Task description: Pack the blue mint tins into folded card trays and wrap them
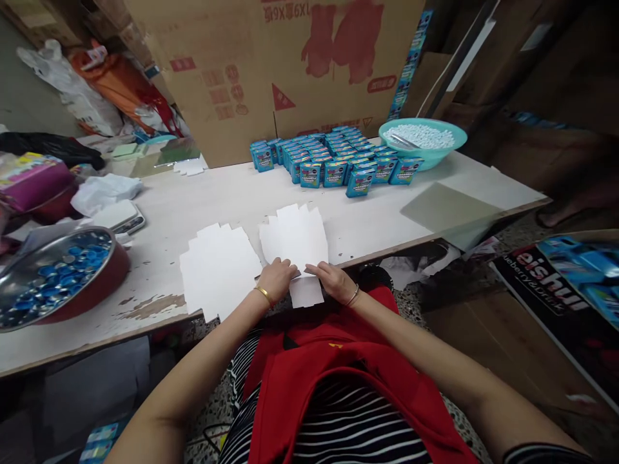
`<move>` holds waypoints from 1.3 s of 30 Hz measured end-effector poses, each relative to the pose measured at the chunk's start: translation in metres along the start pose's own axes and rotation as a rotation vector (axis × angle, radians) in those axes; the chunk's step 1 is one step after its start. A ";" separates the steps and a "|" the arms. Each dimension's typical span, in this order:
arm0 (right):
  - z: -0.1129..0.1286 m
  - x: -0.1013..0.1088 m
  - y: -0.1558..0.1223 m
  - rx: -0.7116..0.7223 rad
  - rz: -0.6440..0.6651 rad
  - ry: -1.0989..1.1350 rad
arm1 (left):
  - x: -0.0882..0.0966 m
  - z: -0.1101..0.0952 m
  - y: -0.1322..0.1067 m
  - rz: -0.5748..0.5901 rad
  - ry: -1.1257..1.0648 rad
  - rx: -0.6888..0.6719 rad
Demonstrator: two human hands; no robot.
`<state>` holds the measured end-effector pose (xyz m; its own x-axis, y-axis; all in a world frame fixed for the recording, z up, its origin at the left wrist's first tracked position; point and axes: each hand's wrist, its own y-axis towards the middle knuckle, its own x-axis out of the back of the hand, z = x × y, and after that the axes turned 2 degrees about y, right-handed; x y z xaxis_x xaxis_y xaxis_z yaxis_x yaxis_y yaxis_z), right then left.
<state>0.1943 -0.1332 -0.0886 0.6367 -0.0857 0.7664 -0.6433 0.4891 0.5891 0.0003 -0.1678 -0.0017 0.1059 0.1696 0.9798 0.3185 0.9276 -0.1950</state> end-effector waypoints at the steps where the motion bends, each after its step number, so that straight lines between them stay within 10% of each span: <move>1: -0.001 -0.003 0.002 -0.004 -0.017 -0.012 | 0.001 -0.001 0.003 0.017 0.010 -0.006; 10: -0.014 0.014 -0.015 0.177 0.095 0.000 | 0.003 0.003 0.001 -0.029 -0.026 -0.002; 19: -0.009 0.011 -0.019 0.096 0.055 0.091 | 0.010 0.013 -0.016 -0.060 -0.128 -0.398; 31: 0.018 0.001 0.007 -0.097 -0.174 0.086 | 0.015 0.006 0.015 -0.006 -0.122 0.109; 39: 0.022 -0.015 0.000 -0.117 0.040 -0.067 | 0.011 0.005 0.016 -0.111 -0.393 0.254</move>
<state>0.1754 -0.1515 -0.0945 0.5792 -0.1194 0.8064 -0.6112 0.5910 0.5265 0.0016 -0.1492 0.0062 -0.2958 0.1322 0.9461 0.0625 0.9909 -0.1189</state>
